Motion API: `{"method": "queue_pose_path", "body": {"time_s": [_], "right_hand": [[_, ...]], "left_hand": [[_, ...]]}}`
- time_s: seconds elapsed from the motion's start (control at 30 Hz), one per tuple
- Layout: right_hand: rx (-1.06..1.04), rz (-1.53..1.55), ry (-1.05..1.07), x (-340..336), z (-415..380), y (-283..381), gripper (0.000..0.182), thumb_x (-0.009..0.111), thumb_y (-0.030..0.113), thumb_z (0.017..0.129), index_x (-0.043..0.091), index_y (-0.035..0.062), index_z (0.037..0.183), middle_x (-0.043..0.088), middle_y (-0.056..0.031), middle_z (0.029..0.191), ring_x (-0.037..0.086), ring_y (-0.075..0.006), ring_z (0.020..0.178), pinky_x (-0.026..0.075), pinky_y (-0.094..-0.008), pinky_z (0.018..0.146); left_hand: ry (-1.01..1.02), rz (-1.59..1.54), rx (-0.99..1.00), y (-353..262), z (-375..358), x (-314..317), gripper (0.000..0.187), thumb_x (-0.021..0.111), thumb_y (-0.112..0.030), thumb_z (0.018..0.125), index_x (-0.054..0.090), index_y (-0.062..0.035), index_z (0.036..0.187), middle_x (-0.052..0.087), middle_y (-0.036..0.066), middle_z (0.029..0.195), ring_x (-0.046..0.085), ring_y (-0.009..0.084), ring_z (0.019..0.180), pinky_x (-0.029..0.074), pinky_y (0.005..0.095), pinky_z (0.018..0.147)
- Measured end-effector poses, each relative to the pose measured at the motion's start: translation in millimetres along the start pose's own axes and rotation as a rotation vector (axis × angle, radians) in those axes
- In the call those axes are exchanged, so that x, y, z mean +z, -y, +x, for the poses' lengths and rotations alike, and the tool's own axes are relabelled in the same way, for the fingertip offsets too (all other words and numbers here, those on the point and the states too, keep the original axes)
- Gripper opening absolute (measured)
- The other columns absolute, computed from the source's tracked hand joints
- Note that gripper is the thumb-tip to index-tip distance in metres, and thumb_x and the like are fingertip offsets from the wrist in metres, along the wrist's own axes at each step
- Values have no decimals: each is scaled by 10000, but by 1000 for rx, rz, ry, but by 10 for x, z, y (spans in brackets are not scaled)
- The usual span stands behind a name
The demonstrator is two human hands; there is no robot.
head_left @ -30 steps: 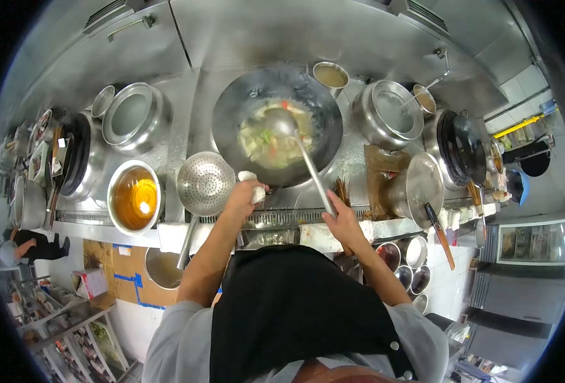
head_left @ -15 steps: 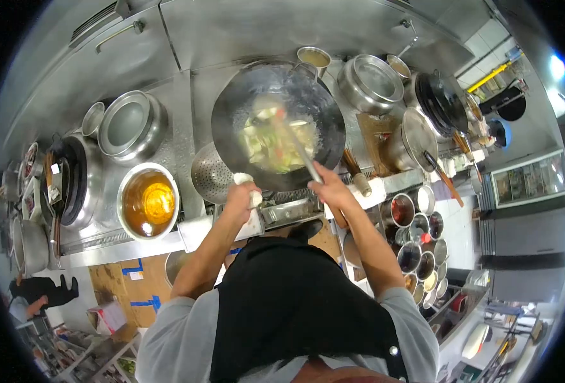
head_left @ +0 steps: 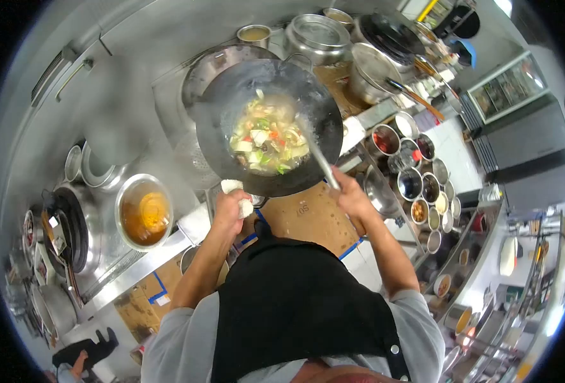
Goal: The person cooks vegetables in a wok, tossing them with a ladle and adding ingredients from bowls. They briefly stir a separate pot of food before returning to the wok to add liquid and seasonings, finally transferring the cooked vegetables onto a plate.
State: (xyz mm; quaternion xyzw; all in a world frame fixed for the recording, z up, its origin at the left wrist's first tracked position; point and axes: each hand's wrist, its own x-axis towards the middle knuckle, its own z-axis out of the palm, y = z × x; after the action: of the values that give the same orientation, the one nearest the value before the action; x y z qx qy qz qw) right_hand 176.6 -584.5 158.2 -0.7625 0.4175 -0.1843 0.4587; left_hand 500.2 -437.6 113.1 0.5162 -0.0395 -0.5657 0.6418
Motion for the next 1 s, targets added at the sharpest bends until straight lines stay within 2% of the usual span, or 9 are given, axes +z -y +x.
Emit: {"method": "queue_pose_path", "body": {"time_s": [0.07, 0.17, 0.27, 0.37, 0.53, 0.87, 0.9, 0.97, 1.0], "right_hand": [[37, -49, 69, -56, -555, 172, 741, 679, 45, 925, 408, 38, 1614, 675, -146, 1340, 663, -175, 1072, 533, -315, 894], [218, 243, 68, -321, -1361, 303, 762, 691, 20, 918, 411, 69, 1625, 693, -55, 1088, 558, -56, 715, 466, -262, 578], [134, 15, -311, -596, -2084, 24, 734, 715, 46, 915, 432, -2, 1591, 645, -147, 1365, 643, -165, 1065, 513, -299, 889], [230, 95, -334, -535, -2649, 155, 727, 710, 86, 931, 410, -51, 1579, 465, -222, 1627, 449, -237, 1497, 348, -322, 1208], [312, -116, -192, 58, -4193, 164, 708, 709, 74, 935, 428, -25, 1577, 537, -229, 1567, 490, -292, 1481, 374, -348, 1213], [609, -137, -773, 478, -6386, -240, 704, 708, 104, 929, 444, -9, 1573, 576, -272, 1497, 529, -363, 1442, 420, -405, 1188], [518, -218, -838, 710, -6369, -245, 715, 709, 114, 932, 440, 5, 1585, 700, -252, 1322, 717, -337, 1162, 559, -401, 990], [874, 290, -658, 964, -6453, 288, 727, 705, 76, 945, 415, 15, 1609, 698, -107, 972, 658, -164, 739, 555, -327, 676], [729, 360, -721, 1220, -6545, 226, 733, 702, 69, 939, 423, 42, 1616, 546, 3, 789, 447, -80, 547, 413, -286, 493]], "left_hand": [[22, 70, 12, 86, -144, 122, 147, 680, 32, 762, 610, -43, 867, 618, 71, 776, 627, 202, 662, 477, 350, 563], [131, 130, -12, 271, -397, 162, 40, 666, 7, 804, 656, -31, 796, 647, 98, 751, 639, 210, 674, 488, 337, 597], [212, 143, -107, 693, -958, 277, 91, 670, 8, 769, 624, -28, 838, 634, 90, 746, 633, 207, 646, 479, 337, 571], [287, 180, -184, 1045, -1437, 356, 90, 659, 0, 772, 621, -24, 850, 633, 89, 740, 633, 201, 624, 462, 331, 524], [431, 252, -332, 1751, -1903, 417, 65, 647, -77, 831, 591, -75, 864, 642, 85, 725, 591, 176, 541, 412, 308, 411], [571, 392, -484, 2631, -2866, 471, 67, 637, -70, 866, 576, -96, 855, 638, 76, 708, 606, 173, 531, 407, 307, 379], [592, 406, -487, 2697, -2925, 464, 71, 642, -67, 860, 578, -96, 857, 638, 74, 707, 610, 171, 540, 416, 309, 387], [636, 452, -472, 2804, -3014, 457, 64, 645, -69, 836, 586, -91, 847, 623, 68, 693, 599, 177, 542, 422, 320, 429], [660, 473, -463, 2841, -3048, 462, 63, 646, -70, 823, 590, -89, 843, 616, 65, 685, 594, 180, 543, 426, 325, 451]]}}
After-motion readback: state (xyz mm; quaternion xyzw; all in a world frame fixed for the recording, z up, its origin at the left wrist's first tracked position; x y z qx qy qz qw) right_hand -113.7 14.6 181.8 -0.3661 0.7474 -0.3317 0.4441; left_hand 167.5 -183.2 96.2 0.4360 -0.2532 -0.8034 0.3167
